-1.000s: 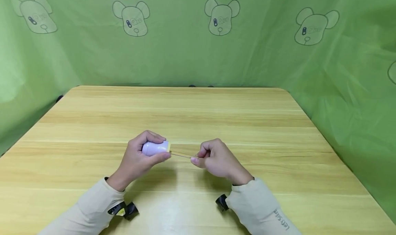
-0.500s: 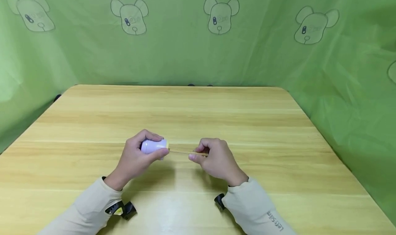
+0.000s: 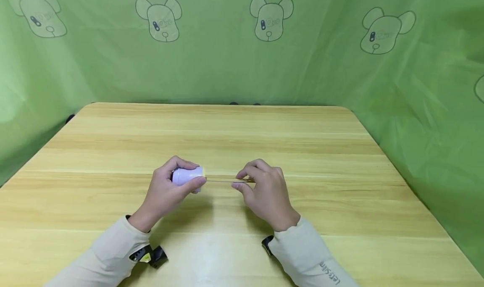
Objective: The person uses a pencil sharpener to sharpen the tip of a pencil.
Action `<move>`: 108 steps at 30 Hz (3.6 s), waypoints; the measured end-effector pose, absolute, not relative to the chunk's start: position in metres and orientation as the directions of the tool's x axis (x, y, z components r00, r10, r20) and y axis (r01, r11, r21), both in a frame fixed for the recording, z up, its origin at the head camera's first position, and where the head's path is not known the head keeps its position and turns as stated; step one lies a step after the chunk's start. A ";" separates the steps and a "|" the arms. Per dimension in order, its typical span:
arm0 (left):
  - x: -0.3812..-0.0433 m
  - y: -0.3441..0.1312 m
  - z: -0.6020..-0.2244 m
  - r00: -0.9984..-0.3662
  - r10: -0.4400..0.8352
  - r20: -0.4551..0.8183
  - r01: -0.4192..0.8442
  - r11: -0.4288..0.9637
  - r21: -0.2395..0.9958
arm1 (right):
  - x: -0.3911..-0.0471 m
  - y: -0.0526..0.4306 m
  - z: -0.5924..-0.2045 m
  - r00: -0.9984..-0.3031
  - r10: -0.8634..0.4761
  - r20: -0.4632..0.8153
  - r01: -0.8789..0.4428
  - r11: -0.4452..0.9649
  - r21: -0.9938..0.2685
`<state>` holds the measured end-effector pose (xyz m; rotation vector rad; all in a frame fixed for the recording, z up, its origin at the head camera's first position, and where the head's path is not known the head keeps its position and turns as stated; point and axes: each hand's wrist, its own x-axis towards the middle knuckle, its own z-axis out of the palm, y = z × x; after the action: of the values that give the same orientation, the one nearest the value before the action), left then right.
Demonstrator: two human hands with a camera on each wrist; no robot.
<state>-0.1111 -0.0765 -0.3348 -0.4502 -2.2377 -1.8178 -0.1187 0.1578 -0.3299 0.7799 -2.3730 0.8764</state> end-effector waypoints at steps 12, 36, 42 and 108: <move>-0.109 -0.077 -0.334 -0.927 0.090 0.364 0.375 0.191 0.907 | -0.118 0.156 -0.331 -0.735 -0.327 0.594 -0.657 0.562 -0.503; -0.109 -0.077 -0.331 -0.924 0.090 0.371 0.381 0.190 0.905 | -0.118 0.156 -0.328 -0.746 -0.313 0.588 -0.648 0.542 -0.535; -0.109 -0.076 -0.331 -0.922 0.086 0.376 0.386 0.178 0.905 | -0.119 0.157 -0.329 -0.740 -0.321 0.591 -0.657 0.533 -0.533; -0.109 -0.077 -0.337 -0.805 0.153 0.573 0.592 0.257 0.764 | -0.119 0.162 -0.322 -0.789 -0.373 0.488 -0.607 0.599 -0.523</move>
<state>-0.1095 -0.0768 -0.3371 -0.6796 -2.1514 -1.5662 -0.1190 0.1622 -0.3222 0.7935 -2.5003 0.9986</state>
